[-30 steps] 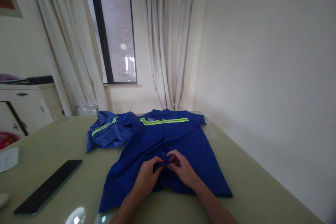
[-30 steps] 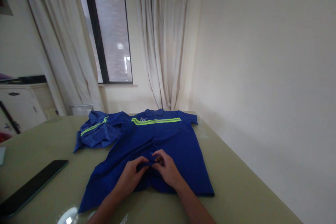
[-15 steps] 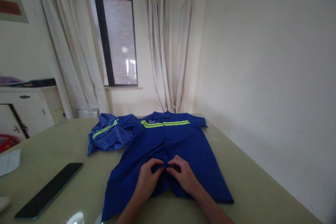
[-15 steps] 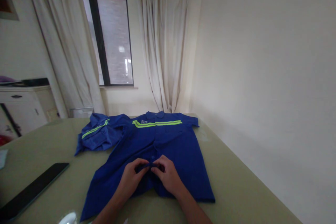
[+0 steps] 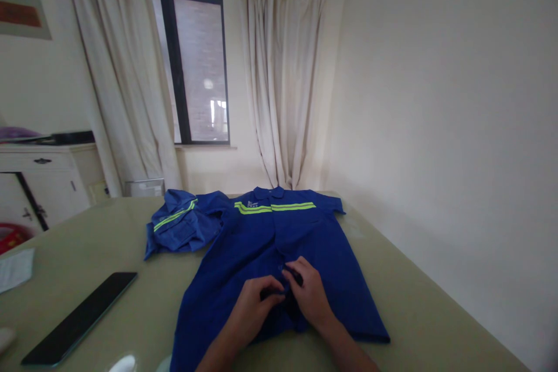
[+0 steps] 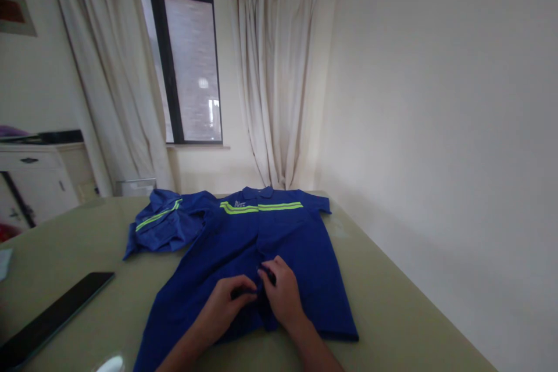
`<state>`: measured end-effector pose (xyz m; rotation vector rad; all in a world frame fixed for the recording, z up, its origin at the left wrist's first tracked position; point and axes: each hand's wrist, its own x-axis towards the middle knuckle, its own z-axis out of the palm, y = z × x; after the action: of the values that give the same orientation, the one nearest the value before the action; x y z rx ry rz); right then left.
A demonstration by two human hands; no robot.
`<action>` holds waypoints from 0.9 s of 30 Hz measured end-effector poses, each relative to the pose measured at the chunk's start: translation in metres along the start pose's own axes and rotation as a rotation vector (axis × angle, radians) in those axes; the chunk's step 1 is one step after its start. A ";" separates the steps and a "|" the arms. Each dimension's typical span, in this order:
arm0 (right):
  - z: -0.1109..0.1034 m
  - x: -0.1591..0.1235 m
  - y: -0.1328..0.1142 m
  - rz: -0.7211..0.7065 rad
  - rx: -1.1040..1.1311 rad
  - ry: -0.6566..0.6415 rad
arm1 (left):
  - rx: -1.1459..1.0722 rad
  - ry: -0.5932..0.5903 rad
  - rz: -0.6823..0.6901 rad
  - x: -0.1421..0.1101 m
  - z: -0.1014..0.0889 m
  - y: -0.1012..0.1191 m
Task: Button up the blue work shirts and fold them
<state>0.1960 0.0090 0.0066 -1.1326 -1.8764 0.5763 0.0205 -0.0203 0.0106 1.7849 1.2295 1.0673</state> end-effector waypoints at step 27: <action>-0.001 0.003 0.009 0.150 -0.244 -0.213 | 0.621 0.046 -0.271 0.014 0.010 -0.011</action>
<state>0.2006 0.0163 0.0022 -1.4271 -2.0998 0.5810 0.0286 -0.0044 0.0002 1.9532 1.9171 0.6056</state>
